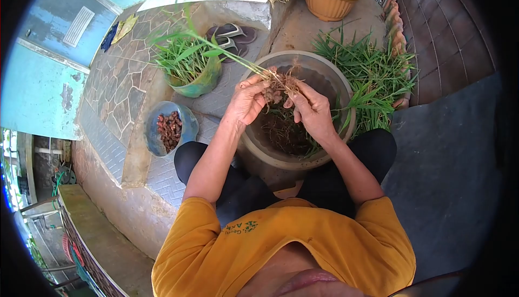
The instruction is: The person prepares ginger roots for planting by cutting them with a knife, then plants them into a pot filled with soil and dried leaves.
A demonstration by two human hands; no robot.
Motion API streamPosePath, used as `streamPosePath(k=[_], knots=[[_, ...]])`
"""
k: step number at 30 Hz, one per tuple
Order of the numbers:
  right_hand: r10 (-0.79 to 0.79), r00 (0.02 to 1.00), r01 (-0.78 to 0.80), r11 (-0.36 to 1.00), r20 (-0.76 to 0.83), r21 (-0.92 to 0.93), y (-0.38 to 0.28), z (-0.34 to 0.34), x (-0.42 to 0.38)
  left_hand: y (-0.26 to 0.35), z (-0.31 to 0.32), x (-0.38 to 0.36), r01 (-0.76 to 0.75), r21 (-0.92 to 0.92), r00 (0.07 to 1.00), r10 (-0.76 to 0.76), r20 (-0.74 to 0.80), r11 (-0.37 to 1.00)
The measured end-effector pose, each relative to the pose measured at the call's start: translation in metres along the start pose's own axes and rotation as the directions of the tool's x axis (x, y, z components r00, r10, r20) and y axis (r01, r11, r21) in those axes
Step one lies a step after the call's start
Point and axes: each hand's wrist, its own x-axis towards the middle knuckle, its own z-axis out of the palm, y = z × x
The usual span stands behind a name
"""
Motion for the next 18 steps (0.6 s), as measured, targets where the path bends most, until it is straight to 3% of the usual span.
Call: streamPosePath(k=[5, 8, 14, 15, 18], knots=[[0.008, 0.994, -0.009, 1.000, 0.105, 0.011, 0.000, -0.005, -0.003, 0.001, 0.007, -0.002, -0.058, -0.046, 0.996, 0.055, -0.066, 0.997], [-0.037, 0.990, 0.034, 0.999, 0.137, 0.024, 0.003, -0.003, -0.005, 0.000, 0.002, 0.002, -0.018, -0.037, 0.995, 0.014, -0.102, 0.999], [0.094, 0.989, -0.073, 0.983, 0.118, -0.169, 0.000, -0.003, -0.002, 0.001, 0.003, -0.001, 0.052, 0.082, 0.988, -0.039, -0.152, 0.995], [0.040, 0.992, -0.017, 0.982, 0.121, -0.187, 0.006, -0.004, -0.001, 0.003, 0.002, -0.001, 0.065, 0.103, 0.984, -0.047, -0.170, 0.993], [-0.075, 0.989, 0.101, 0.973, 0.125, -0.210, 0.019, -0.006, 0.004, 0.007, -0.003, -0.002, 0.095, -0.016, 0.995, -0.095, -0.016, 0.995]])
